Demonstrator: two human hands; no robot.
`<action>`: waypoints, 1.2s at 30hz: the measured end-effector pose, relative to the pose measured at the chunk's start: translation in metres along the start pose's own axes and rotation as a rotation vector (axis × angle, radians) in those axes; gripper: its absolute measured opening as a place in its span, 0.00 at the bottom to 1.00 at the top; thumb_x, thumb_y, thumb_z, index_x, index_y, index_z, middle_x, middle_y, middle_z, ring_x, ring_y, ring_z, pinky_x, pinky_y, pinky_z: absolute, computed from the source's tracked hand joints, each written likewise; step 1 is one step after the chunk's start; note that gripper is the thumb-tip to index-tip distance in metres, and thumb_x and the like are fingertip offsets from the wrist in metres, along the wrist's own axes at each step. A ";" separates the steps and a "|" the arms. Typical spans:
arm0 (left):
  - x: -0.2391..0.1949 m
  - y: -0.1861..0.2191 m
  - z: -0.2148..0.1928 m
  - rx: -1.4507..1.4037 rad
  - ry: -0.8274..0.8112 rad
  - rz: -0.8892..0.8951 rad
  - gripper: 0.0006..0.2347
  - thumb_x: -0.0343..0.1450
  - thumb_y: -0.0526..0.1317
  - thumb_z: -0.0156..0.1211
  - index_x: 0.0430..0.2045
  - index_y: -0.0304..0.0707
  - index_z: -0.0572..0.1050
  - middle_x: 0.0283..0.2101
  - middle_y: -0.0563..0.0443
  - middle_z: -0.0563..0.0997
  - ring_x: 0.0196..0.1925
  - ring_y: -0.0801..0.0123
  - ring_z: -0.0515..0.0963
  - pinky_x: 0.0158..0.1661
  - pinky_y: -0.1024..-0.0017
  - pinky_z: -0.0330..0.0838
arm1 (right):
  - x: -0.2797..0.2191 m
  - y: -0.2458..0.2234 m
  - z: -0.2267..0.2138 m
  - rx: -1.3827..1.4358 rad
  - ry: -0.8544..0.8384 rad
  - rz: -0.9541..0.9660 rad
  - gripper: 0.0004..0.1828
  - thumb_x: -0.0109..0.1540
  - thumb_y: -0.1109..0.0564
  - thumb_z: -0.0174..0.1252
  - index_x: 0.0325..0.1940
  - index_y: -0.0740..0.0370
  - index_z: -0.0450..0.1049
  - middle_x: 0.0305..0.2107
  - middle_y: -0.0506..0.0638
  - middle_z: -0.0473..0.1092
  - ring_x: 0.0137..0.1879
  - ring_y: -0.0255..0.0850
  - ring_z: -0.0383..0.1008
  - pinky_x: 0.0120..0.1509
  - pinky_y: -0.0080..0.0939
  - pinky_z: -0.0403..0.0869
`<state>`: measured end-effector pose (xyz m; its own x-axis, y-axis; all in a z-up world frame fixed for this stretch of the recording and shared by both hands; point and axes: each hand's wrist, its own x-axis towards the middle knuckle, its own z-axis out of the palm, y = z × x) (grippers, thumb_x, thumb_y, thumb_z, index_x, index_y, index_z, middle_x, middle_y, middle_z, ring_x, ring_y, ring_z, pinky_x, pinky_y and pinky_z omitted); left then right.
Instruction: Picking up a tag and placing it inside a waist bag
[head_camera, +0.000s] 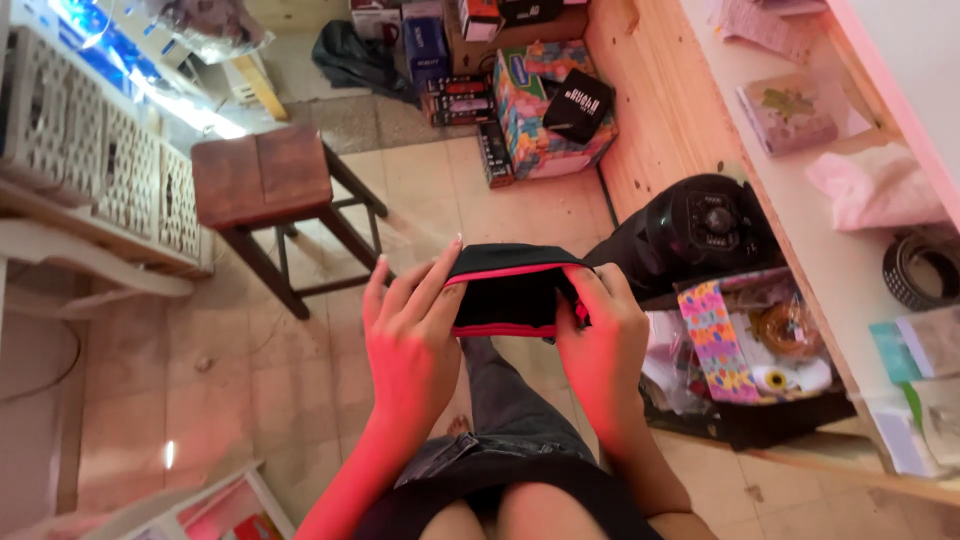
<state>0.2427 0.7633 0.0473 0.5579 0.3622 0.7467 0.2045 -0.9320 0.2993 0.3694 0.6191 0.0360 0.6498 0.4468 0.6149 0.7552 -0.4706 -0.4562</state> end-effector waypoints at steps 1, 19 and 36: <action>0.011 -0.004 0.007 -0.004 0.000 0.004 0.09 0.71 0.27 0.54 0.36 0.38 0.81 0.57 0.52 0.81 0.50 0.61 0.81 0.63 0.50 0.63 | 0.010 0.004 0.008 -0.003 0.004 0.002 0.18 0.56 0.69 0.64 0.46 0.52 0.80 0.26 0.44 0.66 0.30 0.40 0.75 0.33 0.40 0.77; 0.208 -0.097 0.196 0.050 -0.116 -0.159 0.17 0.68 0.26 0.50 0.50 0.43 0.73 0.63 0.47 0.71 0.47 0.57 0.80 0.47 0.61 0.72 | 0.260 0.102 0.120 -0.218 -0.642 0.149 0.45 0.56 0.61 0.66 0.75 0.43 0.57 0.50 0.52 0.61 0.53 0.67 0.75 0.53 0.67 0.78; 0.353 -0.264 0.312 0.058 -0.062 -0.107 0.12 0.73 0.36 0.55 0.48 0.54 0.79 0.44 0.60 0.80 0.45 0.70 0.82 0.40 0.73 0.63 | 0.429 0.135 0.287 0.010 -0.093 0.015 0.09 0.60 0.46 0.72 0.39 0.45 0.79 0.19 0.39 0.65 0.29 0.37 0.74 0.36 0.35 0.74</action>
<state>0.6366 1.1323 0.0463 0.5783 0.4600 0.6737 0.3109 -0.8878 0.3393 0.7747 0.9657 0.0535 0.6655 0.5090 0.5459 0.7462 -0.4700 -0.4714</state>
